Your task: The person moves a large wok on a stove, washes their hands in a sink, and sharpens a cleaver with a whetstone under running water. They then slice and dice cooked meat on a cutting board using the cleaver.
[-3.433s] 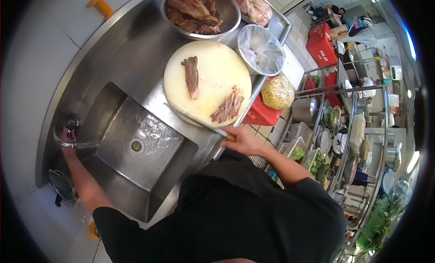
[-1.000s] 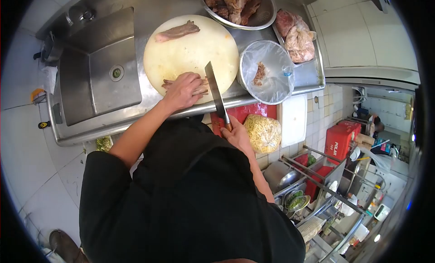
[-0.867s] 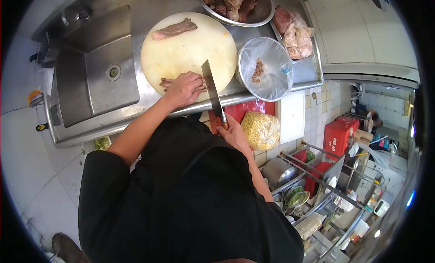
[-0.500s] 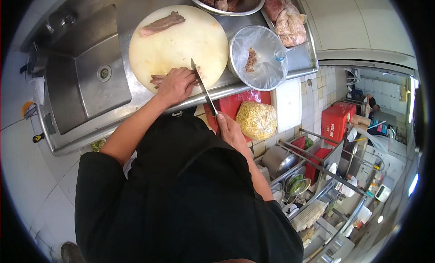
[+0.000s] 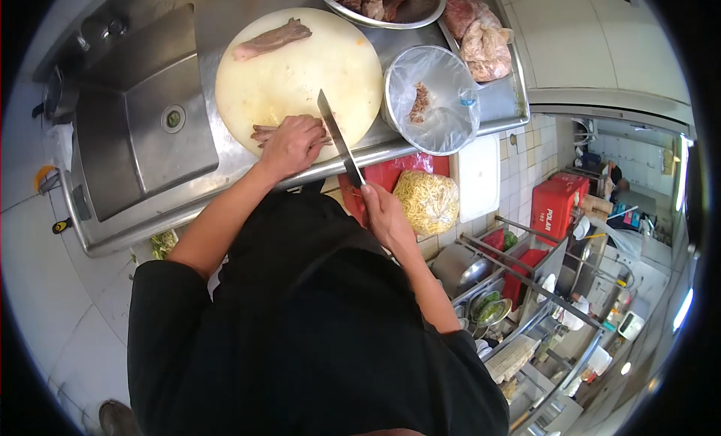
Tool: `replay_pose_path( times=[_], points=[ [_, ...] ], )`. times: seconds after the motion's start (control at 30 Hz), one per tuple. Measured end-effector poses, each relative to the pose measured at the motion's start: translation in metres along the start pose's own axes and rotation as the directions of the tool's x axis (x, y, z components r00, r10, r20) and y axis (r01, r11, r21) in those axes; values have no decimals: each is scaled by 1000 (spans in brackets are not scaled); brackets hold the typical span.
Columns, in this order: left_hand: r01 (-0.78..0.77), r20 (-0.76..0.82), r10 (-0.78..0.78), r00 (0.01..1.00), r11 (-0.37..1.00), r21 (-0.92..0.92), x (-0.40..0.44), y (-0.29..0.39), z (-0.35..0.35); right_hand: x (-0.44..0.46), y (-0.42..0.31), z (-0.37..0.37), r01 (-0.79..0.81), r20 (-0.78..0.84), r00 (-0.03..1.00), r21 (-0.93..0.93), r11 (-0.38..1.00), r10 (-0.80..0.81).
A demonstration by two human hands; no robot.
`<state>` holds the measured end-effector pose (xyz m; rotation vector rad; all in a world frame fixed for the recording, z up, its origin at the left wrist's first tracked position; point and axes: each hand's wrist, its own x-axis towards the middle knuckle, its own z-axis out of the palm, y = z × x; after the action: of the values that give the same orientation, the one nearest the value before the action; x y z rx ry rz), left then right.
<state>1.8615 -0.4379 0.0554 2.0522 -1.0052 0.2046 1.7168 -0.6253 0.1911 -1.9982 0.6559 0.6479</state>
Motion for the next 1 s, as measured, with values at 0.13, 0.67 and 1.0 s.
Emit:
replay_pose_path(
  times=[0.13,0.67,1.0],
  points=[
    [34,50,-34,998,999,-11,0,-2,-1,3,19,14,136,-69,987,-87,987,-143],
    [61,52,-58,997,997,-39,-1,0,-11,-11,4,3,106,-34,993,-126,986,-111],
    [95,43,-92,995,991,-92,-8,-5,-10,45,-2,20,116,-46,991,-112,987,-122]
  ],
)
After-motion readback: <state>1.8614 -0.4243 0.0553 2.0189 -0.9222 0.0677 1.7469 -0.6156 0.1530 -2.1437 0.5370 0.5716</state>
